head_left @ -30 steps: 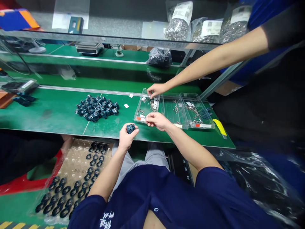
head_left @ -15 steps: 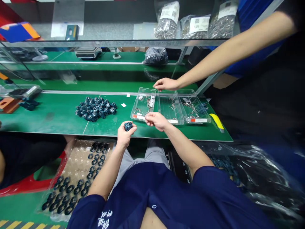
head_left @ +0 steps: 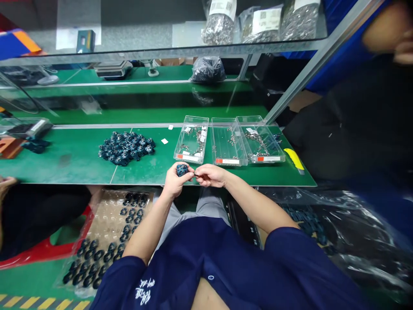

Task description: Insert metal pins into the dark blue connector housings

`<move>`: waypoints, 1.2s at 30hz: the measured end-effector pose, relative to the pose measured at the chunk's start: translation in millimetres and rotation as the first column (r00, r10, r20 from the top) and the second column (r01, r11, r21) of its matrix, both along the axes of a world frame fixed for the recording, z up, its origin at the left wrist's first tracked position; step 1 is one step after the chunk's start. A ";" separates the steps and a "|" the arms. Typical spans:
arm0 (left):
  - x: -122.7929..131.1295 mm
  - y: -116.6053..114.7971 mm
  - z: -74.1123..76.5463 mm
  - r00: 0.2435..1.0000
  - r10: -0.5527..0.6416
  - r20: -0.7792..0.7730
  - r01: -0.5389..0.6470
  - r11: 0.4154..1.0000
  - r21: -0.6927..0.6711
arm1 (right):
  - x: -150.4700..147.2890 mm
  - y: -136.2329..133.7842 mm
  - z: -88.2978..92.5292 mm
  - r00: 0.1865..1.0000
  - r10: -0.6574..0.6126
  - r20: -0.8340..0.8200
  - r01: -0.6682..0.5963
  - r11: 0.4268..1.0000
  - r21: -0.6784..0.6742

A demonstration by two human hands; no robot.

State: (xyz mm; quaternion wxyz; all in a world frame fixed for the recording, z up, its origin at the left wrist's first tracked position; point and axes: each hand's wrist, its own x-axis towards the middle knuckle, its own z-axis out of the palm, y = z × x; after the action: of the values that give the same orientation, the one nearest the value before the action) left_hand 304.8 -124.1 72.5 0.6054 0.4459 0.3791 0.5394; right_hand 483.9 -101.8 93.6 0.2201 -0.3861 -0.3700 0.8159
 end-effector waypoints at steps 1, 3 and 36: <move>0.0 -0.2 -1.6 1.000 0.012 0.010 -0.012 1.000 -0.012 | -3.1 -1.4 -0.8 0.999 -0.021 0.028 0.020 0.999 0.029; -0.7 -0.6 -6.4 0.996 0.086 0.025 -0.086 0.996 -0.032 | -8.3 -5.2 -2.8 0.984 -0.165 0.069 0.148 0.968 0.204; -41.2 -4.3 3.9 0.937 0.032 -0.347 0.012 0.992 0.124 | -13.7 -1.1 30.5 0.803 -0.392 0.449 -0.503 -0.043 0.863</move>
State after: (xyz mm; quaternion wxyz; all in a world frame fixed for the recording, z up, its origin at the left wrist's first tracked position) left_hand 263.6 -128.4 76.5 0.4971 0.5690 0.4483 0.4777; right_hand 470.2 -102.9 124.1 0.2627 -0.3167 -0.9024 0.1276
